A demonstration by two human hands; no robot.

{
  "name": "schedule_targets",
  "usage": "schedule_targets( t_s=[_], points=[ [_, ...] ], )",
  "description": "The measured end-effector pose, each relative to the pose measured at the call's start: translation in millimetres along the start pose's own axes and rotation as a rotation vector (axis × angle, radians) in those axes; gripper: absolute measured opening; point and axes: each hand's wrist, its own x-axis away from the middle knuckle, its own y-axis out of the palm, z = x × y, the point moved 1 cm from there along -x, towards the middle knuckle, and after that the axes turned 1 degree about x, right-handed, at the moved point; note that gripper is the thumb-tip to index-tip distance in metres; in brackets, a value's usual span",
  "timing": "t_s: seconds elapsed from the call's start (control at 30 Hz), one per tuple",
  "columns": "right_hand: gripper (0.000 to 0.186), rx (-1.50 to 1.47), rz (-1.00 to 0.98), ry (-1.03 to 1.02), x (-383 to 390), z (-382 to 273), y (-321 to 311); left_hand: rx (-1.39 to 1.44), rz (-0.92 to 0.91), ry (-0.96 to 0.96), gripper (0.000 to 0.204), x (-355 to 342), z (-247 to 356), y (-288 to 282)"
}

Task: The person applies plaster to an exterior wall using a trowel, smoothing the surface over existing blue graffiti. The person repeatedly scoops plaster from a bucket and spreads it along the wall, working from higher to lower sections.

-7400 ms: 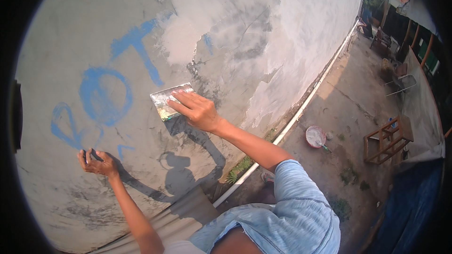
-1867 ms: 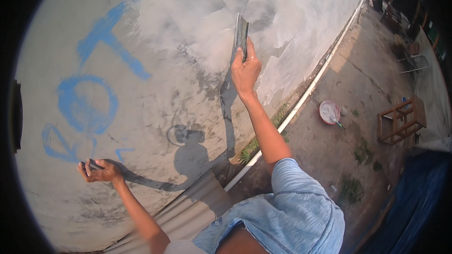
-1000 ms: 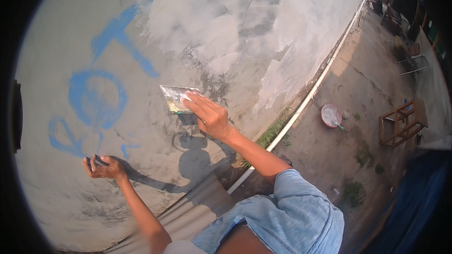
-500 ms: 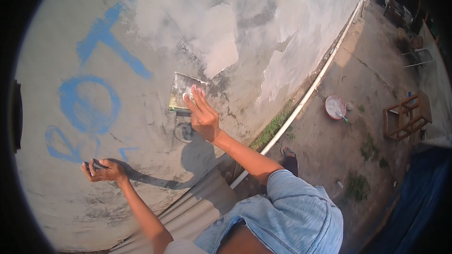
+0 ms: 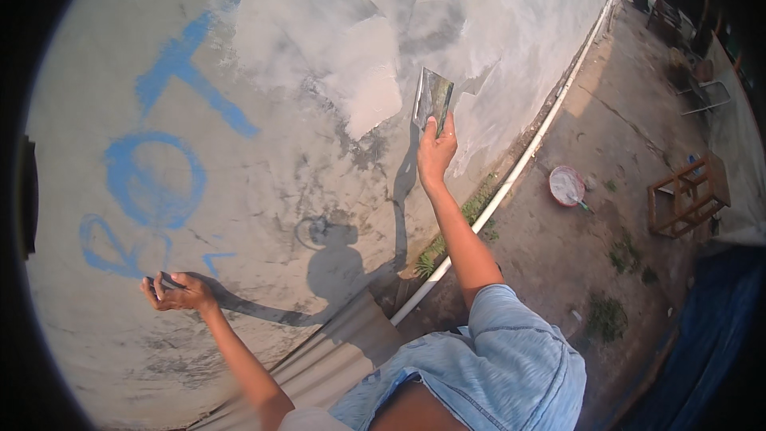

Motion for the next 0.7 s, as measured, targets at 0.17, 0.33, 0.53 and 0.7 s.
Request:
schedule_targets(
  t_s=[0.17, 0.33, 0.53, 0.7],
  points=[
    [0.039, 0.074, -0.085, 0.086, 24, -24, 17, -0.007, -0.045, -0.040, 0.024, -1, 2, -4],
    [0.037, 0.033, -0.226, -0.107, 49, -65, 30, 0.033, -0.027, -0.053, 0.023, 3, -2, -2],
    [0.052, 0.057, -0.437, -0.702, 105, -76, 28, 0.011, -0.035, -0.038, 0.024, 1, 3, -1],
    [0.055, 0.010, -0.391, -0.725, 88, -59, 16, 0.022, -0.023, -0.034, 0.023, -1, -3, -2]
  ],
)
